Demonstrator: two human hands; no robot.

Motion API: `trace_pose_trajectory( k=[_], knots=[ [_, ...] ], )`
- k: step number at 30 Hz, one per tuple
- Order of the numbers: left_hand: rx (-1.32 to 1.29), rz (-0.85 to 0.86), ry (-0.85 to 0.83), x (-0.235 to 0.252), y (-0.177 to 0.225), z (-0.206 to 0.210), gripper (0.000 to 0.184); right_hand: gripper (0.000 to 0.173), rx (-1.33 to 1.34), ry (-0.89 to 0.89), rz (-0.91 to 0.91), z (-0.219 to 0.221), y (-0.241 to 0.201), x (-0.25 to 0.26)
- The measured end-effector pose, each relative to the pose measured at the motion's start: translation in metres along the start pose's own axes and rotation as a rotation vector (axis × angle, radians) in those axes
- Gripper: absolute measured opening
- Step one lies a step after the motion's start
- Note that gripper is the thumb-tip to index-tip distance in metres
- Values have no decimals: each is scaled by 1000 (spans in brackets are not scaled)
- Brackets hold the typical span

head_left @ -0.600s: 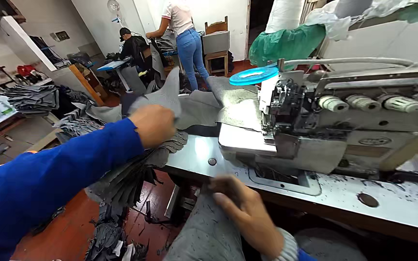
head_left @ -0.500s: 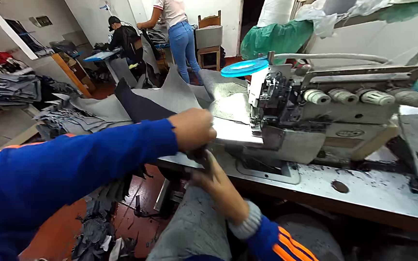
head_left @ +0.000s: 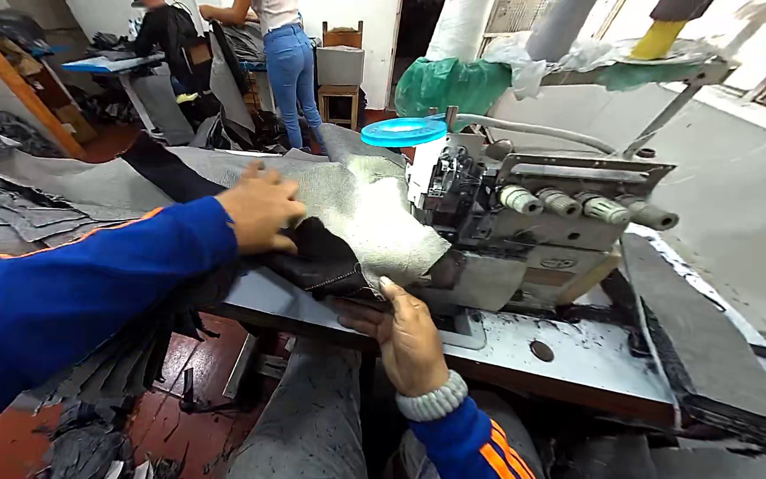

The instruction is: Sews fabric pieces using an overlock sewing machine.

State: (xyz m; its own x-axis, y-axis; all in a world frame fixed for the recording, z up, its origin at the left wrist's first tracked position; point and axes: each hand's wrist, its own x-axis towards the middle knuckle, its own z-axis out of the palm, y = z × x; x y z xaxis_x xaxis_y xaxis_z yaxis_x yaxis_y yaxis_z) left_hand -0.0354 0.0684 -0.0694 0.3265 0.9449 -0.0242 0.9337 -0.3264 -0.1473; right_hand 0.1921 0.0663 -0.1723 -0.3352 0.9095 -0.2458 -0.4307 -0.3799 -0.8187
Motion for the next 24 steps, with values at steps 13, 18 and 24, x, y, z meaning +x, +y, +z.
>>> trace_pose_trajectory(
  k=[13,18,24],
  knots=[
    [-202,-404,-104,-22,-81,44,88,32,-126,37,-151,9,-3,1],
    [-267,-318,-399,18,-85,24,90,30,-146,72,-141,14,-8,-1],
    [-78,8,339,-75,-34,-25,15,33,-234,60,-186,8,-11,2]
  ],
)
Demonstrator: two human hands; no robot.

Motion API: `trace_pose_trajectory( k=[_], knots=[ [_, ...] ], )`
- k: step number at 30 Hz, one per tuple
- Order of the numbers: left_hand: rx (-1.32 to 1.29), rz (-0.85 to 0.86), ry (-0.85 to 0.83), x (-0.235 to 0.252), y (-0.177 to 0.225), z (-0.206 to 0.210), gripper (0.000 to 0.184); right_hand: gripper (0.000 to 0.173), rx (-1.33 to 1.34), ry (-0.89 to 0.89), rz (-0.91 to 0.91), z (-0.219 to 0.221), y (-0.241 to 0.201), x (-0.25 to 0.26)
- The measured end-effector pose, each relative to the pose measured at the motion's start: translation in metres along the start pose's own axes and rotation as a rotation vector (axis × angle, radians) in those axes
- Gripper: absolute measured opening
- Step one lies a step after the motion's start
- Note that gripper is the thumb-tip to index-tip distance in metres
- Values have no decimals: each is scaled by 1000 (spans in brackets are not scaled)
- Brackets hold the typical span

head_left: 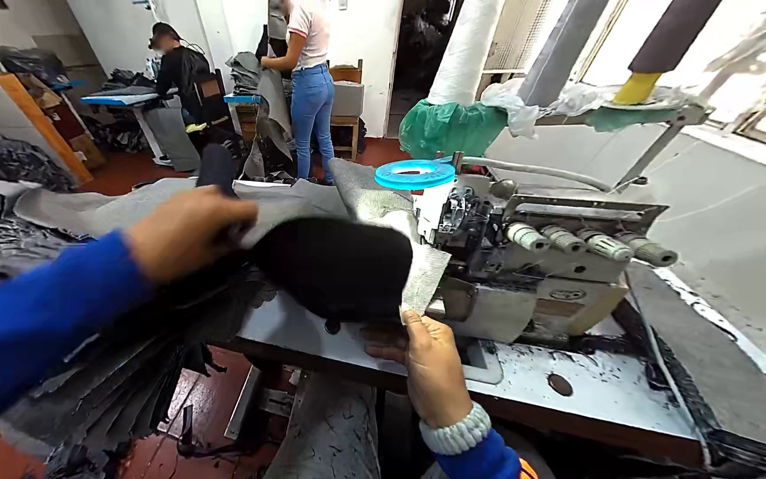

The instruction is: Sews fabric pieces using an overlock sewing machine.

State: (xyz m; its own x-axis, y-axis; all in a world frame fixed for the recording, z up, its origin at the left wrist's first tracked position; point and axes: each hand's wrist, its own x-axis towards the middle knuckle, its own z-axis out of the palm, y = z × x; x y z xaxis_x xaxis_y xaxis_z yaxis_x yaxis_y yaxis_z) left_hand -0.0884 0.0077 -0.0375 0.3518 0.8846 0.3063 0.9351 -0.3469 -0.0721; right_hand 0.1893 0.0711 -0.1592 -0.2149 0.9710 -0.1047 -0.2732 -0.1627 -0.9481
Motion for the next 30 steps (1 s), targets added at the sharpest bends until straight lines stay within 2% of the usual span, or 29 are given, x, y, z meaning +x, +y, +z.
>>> trace_pose_trajectory(
  k=[1,2,4,5,6,9,11,12,14,15,17,19,20,23,25,26,28,29,30],
  knots=[
    [76,49,82,-25,23,4,17,33,-58,18,-69,-2,3,1],
    [117,85,78,-49,48,17,20,36,-133,49,-131,-3,4,2],
    [-48,96,-86,-76,93,46,43,41,-244,75,-197,-5,4,5],
    [-152,79,-127,-76,106,59,48,41,-249,68,-202,-5,5,6],
    [-212,60,-78,-64,114,69,50,40,-250,57,-199,-6,6,7],
    [-292,-14,161,5,134,104,46,36,-368,-13,-205,-24,8,6],
    [-269,-6,176,39,139,137,48,31,-616,-25,-348,-59,-1,2],
    [-231,2,210,47,139,147,48,31,-777,36,-445,-88,-7,-1],
    [-215,12,261,55,134,147,44,27,-1101,293,-621,-165,-19,-8],
    [-213,29,288,58,128,144,41,24,-1256,411,-627,-207,-28,-13],
    [-266,44,334,72,111,148,35,23,-1455,496,-434,-275,-46,-23],
    [-334,-19,337,90,100,162,35,26,-1509,447,-213,-311,-53,-24],
    [-343,-47,331,100,99,165,41,27,-1508,412,-157,-317,-54,-21],
    [-269,-83,265,113,97,167,85,18,-1576,287,-116,-318,-60,-12],
    [-222,-83,273,112,95,171,92,15,-1650,182,-100,-319,-64,-8],
    [-234,-66,266,111,94,172,86,15,-1684,124,-85,-320,-67,-7],
    [-333,3,267,112,90,170,61,21,-1722,74,-62,-320,-80,-7],
    [-410,42,284,115,87,168,48,23,-1721,115,-154,-319,-86,-6],
    [-516,80,289,117,83,165,40,22,-1737,192,-322,-317,-88,-7]
  ],
)
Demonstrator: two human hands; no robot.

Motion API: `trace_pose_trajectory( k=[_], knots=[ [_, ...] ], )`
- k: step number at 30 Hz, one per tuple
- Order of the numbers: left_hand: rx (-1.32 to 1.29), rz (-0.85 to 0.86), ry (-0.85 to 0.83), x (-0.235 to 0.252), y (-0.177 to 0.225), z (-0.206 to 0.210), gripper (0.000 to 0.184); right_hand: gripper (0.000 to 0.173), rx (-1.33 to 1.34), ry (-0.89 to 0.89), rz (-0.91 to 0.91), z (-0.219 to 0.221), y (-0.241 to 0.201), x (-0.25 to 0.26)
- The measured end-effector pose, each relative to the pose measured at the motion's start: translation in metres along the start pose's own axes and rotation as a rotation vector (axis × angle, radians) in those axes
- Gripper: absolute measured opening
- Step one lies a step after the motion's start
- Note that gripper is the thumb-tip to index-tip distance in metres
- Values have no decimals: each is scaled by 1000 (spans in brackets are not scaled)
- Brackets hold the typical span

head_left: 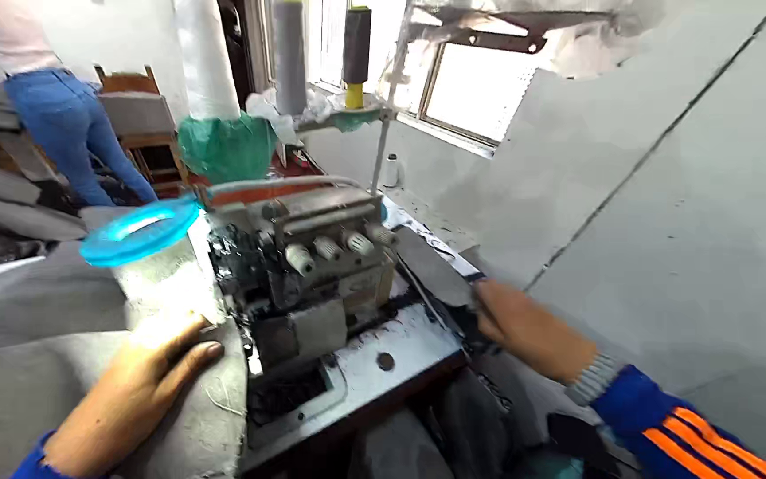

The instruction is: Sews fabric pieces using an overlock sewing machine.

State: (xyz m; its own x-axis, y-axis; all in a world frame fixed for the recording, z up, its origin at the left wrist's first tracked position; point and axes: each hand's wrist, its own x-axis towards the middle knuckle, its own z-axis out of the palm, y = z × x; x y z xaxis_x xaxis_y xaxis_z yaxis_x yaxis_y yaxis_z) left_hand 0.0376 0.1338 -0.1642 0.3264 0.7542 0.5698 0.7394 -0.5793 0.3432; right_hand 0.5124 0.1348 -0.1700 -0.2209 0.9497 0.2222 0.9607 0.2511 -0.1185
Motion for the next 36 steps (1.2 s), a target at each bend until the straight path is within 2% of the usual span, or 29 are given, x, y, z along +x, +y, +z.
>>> trace_pose_trajectory(
  k=[2,4,7,11,14,17,21,22,24,27,30,31,33,36],
  knots=[
    [-279,81,13,7,-5,-4,28,20,-120,405,-152,-2,-10,3],
    [-501,159,39,13,-6,-8,21,21,-147,697,-327,-11,-38,11],
    [-670,198,63,18,1,-20,16,14,115,810,-493,-21,-105,17],
    [-700,219,28,14,16,-38,16,36,834,652,-410,-22,-216,19],
    [-703,199,35,10,21,-45,16,34,1197,498,-293,4,-276,20],
    [-749,122,56,6,22,-44,15,30,1392,373,-191,13,-309,13],
    [-713,30,97,3,25,-44,11,32,1583,330,-54,19,-320,17],
    [-683,5,101,3,26,-43,11,27,1602,315,-17,22,-320,16],
    [-598,-62,90,6,26,-42,10,5,1551,216,50,30,-319,7],
    [-463,-150,27,9,19,-38,10,24,1422,-135,35,45,-315,-14],
    [-264,-147,36,-3,11,-17,15,27,1406,-362,-76,69,-312,-27],
    [-118,-92,95,-10,12,-9,17,26,1409,-370,-103,73,-310,-30],
    [156,50,187,-18,22,-3,17,25,1338,-274,-147,76,-306,-38],
    [374,157,165,-23,56,-3,23,23,1223,-86,-208,70,-299,-41]
  ],
)
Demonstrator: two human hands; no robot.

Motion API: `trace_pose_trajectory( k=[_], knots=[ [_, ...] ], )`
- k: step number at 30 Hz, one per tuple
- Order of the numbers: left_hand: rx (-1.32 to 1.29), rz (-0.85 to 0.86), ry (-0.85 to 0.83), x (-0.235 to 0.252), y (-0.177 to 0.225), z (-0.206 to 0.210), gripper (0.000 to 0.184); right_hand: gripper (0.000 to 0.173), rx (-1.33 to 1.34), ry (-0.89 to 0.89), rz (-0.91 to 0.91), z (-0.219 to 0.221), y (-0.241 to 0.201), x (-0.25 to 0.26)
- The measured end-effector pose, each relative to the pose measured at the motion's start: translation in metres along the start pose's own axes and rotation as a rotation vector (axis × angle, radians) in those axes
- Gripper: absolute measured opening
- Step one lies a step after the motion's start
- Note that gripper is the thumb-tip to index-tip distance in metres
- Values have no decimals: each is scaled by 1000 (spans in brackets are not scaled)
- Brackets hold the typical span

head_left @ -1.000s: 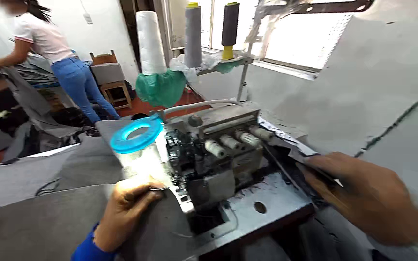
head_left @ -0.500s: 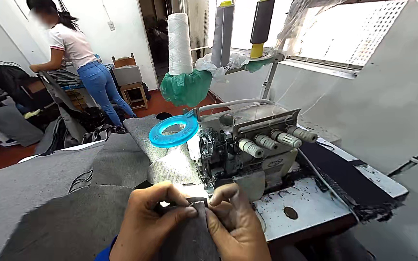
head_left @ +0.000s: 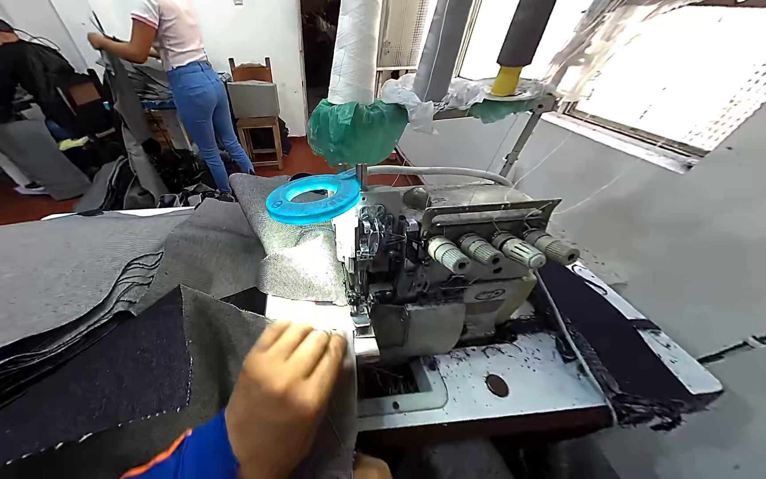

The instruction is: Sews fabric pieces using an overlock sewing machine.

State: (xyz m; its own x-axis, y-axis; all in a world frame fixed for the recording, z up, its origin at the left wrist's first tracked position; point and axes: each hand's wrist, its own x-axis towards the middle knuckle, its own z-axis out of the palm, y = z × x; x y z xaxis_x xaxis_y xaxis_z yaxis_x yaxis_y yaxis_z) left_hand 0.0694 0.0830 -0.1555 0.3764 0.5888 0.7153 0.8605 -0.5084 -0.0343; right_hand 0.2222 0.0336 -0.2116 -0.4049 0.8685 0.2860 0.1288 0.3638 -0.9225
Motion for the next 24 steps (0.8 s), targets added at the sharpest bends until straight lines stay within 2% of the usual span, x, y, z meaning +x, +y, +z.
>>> trace_pose_trajectory(
  k=[3,6,9,11,15,16,18,20,24],
  knots=[
    [86,22,-71,-1,19,-2,36,19,-22,74,-60,-8,3,-3],
    [17,-10,-121,8,14,2,31,19,35,73,-41,-17,4,1],
    [-69,-74,-165,17,6,5,30,21,119,29,119,-26,-1,6],
    [-112,-101,-212,21,4,-1,29,21,157,4,161,-34,-3,8],
    [-176,-72,-362,11,42,-38,27,23,69,-32,48,-46,2,13],
    [-200,-62,-414,3,54,-43,31,22,53,-35,17,-46,4,14],
    [-182,-6,-474,-14,67,-44,51,18,32,7,-44,-44,4,15],
    [-81,48,-452,-24,67,-41,65,18,63,80,-43,-39,5,15],
    [123,87,-353,-36,58,-28,35,21,45,179,-77,-28,7,16]
  ],
)
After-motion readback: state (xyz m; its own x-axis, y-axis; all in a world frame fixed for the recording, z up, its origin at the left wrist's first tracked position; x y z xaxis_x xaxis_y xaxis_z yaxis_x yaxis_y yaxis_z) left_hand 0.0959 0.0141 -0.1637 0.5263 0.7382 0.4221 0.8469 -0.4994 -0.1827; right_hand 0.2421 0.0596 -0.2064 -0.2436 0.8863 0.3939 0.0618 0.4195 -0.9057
